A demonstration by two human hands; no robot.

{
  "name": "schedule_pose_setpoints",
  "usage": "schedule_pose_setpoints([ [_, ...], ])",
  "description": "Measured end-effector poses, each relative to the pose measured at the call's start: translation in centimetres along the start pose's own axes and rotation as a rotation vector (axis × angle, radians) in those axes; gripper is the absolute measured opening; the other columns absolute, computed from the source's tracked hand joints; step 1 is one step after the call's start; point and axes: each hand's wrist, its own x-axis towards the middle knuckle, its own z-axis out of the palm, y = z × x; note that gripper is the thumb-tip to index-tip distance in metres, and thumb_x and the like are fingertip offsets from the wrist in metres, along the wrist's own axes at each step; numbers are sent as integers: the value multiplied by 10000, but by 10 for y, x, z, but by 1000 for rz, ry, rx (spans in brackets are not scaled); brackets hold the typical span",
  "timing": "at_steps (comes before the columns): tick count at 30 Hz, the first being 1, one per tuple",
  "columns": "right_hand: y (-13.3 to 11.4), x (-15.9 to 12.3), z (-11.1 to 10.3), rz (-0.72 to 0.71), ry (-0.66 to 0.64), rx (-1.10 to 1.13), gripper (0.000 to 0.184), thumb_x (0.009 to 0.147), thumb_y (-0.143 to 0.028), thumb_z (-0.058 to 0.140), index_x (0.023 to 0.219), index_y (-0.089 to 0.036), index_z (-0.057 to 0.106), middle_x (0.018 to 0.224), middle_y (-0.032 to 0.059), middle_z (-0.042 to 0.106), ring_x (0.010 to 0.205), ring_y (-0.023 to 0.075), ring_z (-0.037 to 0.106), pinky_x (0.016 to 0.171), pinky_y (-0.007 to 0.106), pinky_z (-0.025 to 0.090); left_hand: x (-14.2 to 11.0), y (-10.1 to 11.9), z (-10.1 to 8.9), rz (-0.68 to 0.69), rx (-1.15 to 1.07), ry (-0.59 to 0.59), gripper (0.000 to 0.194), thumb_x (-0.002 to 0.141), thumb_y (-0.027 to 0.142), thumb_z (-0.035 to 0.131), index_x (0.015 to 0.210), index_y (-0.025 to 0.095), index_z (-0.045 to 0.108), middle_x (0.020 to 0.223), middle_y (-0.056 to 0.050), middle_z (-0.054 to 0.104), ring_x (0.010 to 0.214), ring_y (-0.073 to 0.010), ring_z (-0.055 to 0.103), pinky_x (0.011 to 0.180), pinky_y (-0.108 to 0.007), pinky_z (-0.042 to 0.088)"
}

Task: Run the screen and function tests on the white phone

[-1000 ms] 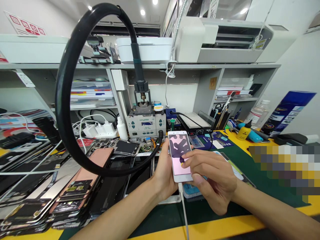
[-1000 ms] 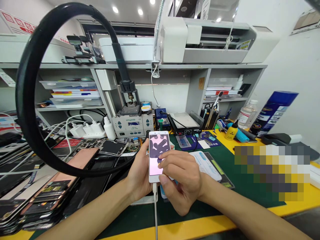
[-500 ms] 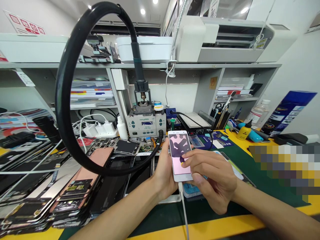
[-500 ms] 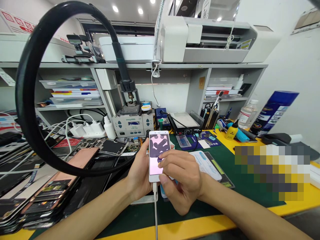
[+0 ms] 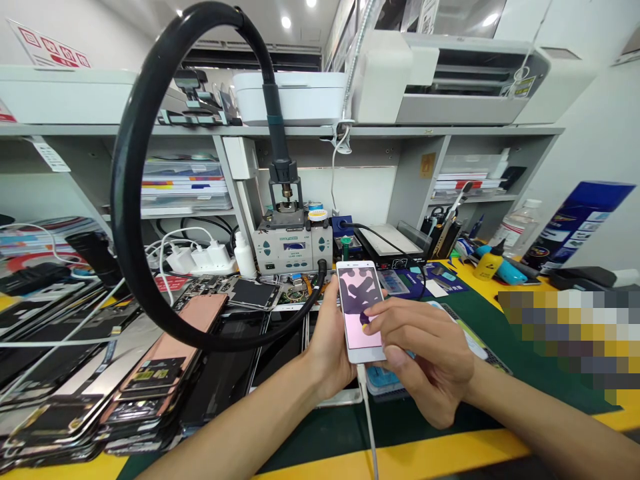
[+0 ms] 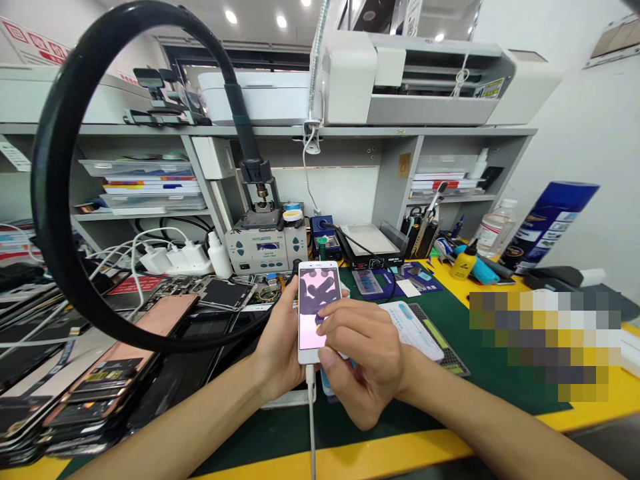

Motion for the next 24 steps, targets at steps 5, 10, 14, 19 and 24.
schedule_pose_setpoints([
  [5, -1, 0, 0, -2, 2, -4, 125, 770, -110, 521, 763, -166, 632, 730, 77, 702, 662, 190, 695, 777, 395, 646, 1, -1, 0, 2, -6, -11, 694, 926, 707, 408, 1090, 102, 705, 851, -98, 688, 719, -207, 631, 659, -290, 474],
  [10, -1, 1, 1, -2, 5, 3, 138, 773, -105, 520, 779, -160, 645, 731, 80, 704, 650, 182, 688, 777, 392, 646, 1, 0, 0, 6, -21, -14, 669, 924, 692, 433, 1072, 100, 708, 832, -97, 687, 731, -204, 634, 646, -270, 460],
  [14, 0, 2, 1, -13, 12, 5, 130, 763, -92, 527, 756, -146, 644, 712, 83, 698, 647, 179, 694, 776, 380, 648, 1, 1, -1, 10, -12, -8, 674, 927, 694, 422, 1071, 102, 711, 832, -99, 689, 727, -204, 634, 637, -267, 458],
  [19, 0, 2, 1, -13, 13, 7, 130, 761, -99, 525, 760, -153, 643, 711, 83, 698, 650, 180, 687, 771, 388, 648, 0, -1, -1, 8, 17, 6, 703, 927, 707, 405, 1086, 95, 714, 825, -94, 689, 701, -187, 628, 626, -254, 461],
  [24, -1, 1, 2, -3, 14, 8, 134, 772, -103, 521, 766, -155, 645, 711, 76, 697, 646, 178, 685, 776, 392, 646, -1, -1, 0, 10, 29, 8, 724, 933, 709, 377, 1091, 91, 721, 819, -93, 688, 678, -175, 619, 640, -253, 473],
])
